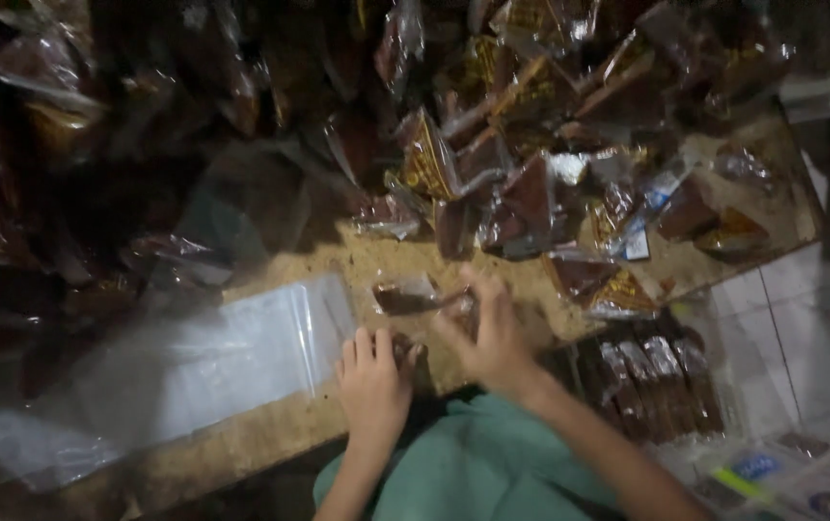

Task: Packing individually wrapped triangular cakes into larger plastic bags and sealing them with a stapler.

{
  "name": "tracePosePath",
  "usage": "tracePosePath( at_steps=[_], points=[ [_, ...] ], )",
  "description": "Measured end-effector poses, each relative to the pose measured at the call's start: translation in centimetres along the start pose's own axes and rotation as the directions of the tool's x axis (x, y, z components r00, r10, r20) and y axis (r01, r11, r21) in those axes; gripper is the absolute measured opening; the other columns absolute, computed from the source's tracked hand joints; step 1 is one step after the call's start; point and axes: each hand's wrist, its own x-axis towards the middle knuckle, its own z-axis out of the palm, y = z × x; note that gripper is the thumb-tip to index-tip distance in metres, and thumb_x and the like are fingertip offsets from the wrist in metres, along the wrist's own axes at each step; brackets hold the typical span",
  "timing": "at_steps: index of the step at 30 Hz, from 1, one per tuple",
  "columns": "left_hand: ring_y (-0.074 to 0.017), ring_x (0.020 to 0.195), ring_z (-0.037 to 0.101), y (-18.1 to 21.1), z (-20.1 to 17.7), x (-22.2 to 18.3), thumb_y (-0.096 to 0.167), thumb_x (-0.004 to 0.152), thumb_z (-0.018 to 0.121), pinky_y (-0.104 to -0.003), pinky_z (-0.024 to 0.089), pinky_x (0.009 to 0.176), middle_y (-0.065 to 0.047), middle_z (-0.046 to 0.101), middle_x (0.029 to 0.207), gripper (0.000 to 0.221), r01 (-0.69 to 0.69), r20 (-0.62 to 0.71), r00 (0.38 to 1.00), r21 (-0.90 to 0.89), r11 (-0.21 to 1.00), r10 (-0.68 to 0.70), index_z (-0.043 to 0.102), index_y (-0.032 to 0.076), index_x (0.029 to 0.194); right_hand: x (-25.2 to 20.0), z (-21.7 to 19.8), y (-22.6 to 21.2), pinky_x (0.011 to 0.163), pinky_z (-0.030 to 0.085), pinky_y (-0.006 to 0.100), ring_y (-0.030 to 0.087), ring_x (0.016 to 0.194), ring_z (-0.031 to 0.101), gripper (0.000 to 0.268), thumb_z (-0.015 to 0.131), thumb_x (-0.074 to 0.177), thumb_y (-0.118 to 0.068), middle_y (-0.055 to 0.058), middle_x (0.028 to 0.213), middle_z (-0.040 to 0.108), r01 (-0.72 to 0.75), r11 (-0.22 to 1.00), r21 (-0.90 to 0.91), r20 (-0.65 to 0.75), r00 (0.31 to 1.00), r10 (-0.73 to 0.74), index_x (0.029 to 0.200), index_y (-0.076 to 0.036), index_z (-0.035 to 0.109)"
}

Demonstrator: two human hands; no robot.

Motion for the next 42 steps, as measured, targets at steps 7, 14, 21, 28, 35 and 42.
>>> tracePosePath(
  at_steps=[7, 14, 21, 28, 35, 42],
  points=[
    [-0.0341, 0.104, 0.056, -1.1, 0.5, -0.7, 0.030, 0.086, 0.060, -0.045, 0.041, 0.087, -0.009, 0.061, 0.111, 0.031, 0.055, 0.023, 0.998, -0.154, 0.986, -0.052, 0.063, 0.011, 0.109, 4.2, 2.2, -2.0, 0.101, 0.049, 0.043, 0.032, 0.121, 0.042, 0.055, 0.068, 0.091, -0.013, 0.017, 0.133, 0.039, 0.206, 0.978, 0.045, 0.177, 0.962, -0.210, 0.138, -0.010, 0.039],
    [-0.0347, 0.097, 0.051, -0.2, -2.1, -0.5, 0.031, 0.074, 0.064, -0.048, 0.039, 0.089, -0.012, 0.057, 0.104, 0.028, 0.035, 0.011, 0.999, -0.010, 0.999, -0.034, 0.059, 0.015, 0.097, 1.7, 4.8, 7.0, 0.070, 0.046, 0.045, 0.034, 0.109, 0.048, 0.097, 0.079, 0.089, -0.038, 0.022, 0.136, 0.040, 0.331, 0.871, -0.362, 0.018, 0.937, -0.349, 0.151, -0.007, 0.011],
    [-0.0286, 0.079, 0.051, 0.8, -3.4, -1.1, 0.010, 0.097, 0.066, -0.038, 0.047, 0.063, -0.008, 0.052, 0.090, 0.011, 0.039, -0.182, 0.981, -0.159, 0.987, -0.068, 0.071, 0.016, 0.105, -1.1, -1.0, 0.6, 0.096, 0.042, 0.048, 0.034, 0.103, 0.061, 0.058, 0.051, 0.087, -0.012, 0.017, 0.115, 0.060, -0.094, 0.994, 0.057, 0.443, 0.895, 0.060, 0.141, -0.004, 0.031],
    [-0.0286, 0.090, 0.061, 0.9, -3.4, -1.6, 0.007, 0.103, 0.058, -0.037, 0.053, 0.085, -0.013, 0.059, 0.101, 0.011, 0.058, -0.302, 0.928, -0.461, 0.886, -0.218, 0.060, 0.003, 0.113, -2.0, -1.5, -2.1, 0.113, 0.023, 0.052, 0.030, 0.133, 0.041, 0.077, 0.056, 0.084, -0.013, 0.012, 0.145, 0.048, 0.061, 0.997, 0.056, 0.358, 0.930, -0.077, 0.156, -0.013, 0.030],
    [-0.0229, 0.077, 0.054, 1.2, -3.9, 0.5, 0.010, 0.102, 0.062, -0.032, 0.048, 0.068, -0.009, 0.057, 0.088, 0.008, -0.029, -0.259, 0.963, -0.359, 0.933, -0.070, 0.065, 0.003, 0.101, -2.3, -1.7, 1.4, 0.078, 0.052, 0.026, 0.016, 0.088, 0.054, 0.056, 0.056, 0.077, -0.001, 0.006, 0.103, 0.052, -0.203, 0.965, 0.164, 0.468, 0.877, 0.105, 0.132, -0.012, 0.048],
    [-0.0193, 0.095, 0.071, 2.0, 0.3, -4.3, 0.013, 0.100, 0.062, -0.028, 0.056, 0.086, -0.006, 0.068, 0.104, 0.014, 0.080, -0.182, 0.942, -0.692, 0.718, -0.280, 0.061, 0.007, 0.113, -0.9, 0.4, -1.1, 0.086, 0.047, 0.028, 0.019, 0.089, 0.062, 0.080, 0.057, 0.077, -0.017, 0.015, 0.120, 0.064, -0.349, 0.930, 0.115, 0.421, 0.865, 0.273, 0.154, -0.033, 0.043]
  ],
)
